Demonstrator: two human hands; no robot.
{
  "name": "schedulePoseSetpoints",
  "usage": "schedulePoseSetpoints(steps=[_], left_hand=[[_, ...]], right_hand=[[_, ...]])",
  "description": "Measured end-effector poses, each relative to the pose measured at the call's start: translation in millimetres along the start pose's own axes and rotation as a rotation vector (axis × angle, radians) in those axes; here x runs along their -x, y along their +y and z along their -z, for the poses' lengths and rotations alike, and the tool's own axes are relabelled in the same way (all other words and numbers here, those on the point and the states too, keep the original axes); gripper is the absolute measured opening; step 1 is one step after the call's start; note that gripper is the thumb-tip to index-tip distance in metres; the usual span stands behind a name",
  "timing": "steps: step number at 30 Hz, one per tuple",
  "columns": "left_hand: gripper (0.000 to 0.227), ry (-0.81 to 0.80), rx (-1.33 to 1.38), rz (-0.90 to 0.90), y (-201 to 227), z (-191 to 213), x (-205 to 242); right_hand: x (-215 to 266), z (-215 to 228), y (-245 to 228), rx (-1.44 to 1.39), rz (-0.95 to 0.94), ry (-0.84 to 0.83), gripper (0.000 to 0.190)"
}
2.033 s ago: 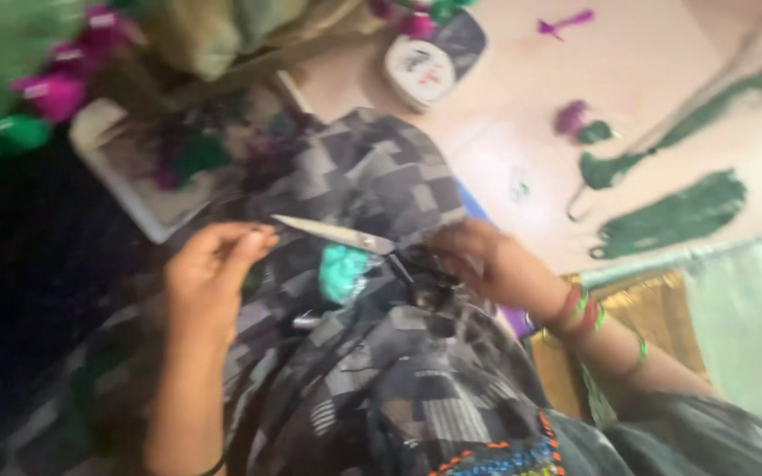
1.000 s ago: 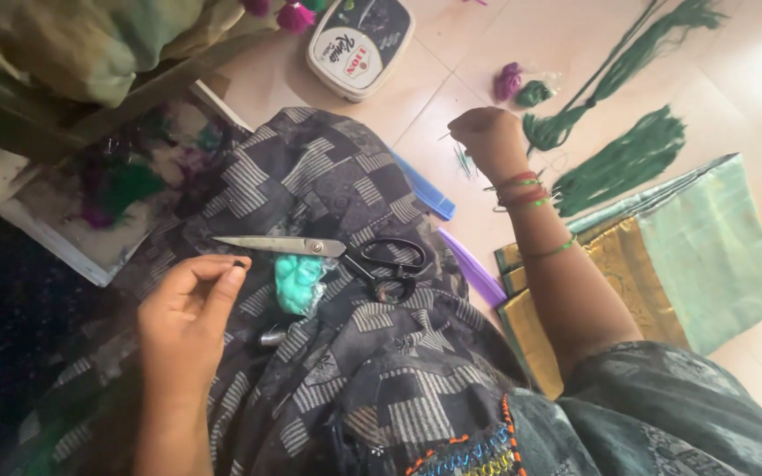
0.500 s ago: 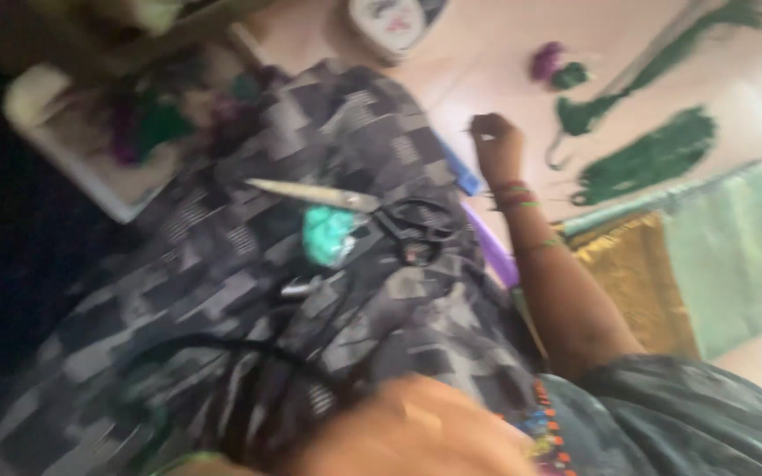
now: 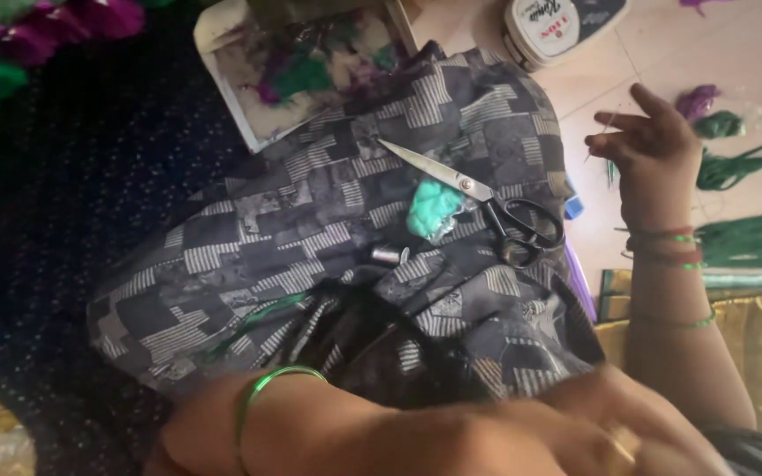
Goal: The recorder is cutting and organizing green fabric strips and threads, likely for making tassels or garment decorations.
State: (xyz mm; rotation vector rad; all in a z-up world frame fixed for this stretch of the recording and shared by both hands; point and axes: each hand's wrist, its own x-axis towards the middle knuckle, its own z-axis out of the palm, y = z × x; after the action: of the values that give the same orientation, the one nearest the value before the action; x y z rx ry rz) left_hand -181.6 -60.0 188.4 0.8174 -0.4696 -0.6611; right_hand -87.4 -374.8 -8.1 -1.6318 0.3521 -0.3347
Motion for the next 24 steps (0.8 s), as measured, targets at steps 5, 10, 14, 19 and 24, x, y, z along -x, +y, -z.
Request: schedulePoseSetpoints(steps=[5, 10, 14, 19, 24], left_hand=[[0.029, -0.084, 0.221, -0.019, 36, 81, -58], [0.011, 0.437, -0.061, 0.003, -19, 128, -49], [0.010, 0.468, -0.228, -0.138, -13, 131, -45], [0.008, 0.449, -0.155, -0.148, -13, 137, -43], [0.005, 0.410, -0.184, -0.179, -18, 145, -41]], right_hand=[[39, -66, -105, 0.000, 0.112, -0.239, 0.027], [68, -104, -153, 0.135, 0.193, -0.387, 0.011], [77, -122, -170, 0.370, 0.218, -0.474, 0.011], [78, -131, -171, 0.254, 0.091, -0.468, 0.010], [78, -134, -172, 0.281, 0.138, -0.454, 0.011]])
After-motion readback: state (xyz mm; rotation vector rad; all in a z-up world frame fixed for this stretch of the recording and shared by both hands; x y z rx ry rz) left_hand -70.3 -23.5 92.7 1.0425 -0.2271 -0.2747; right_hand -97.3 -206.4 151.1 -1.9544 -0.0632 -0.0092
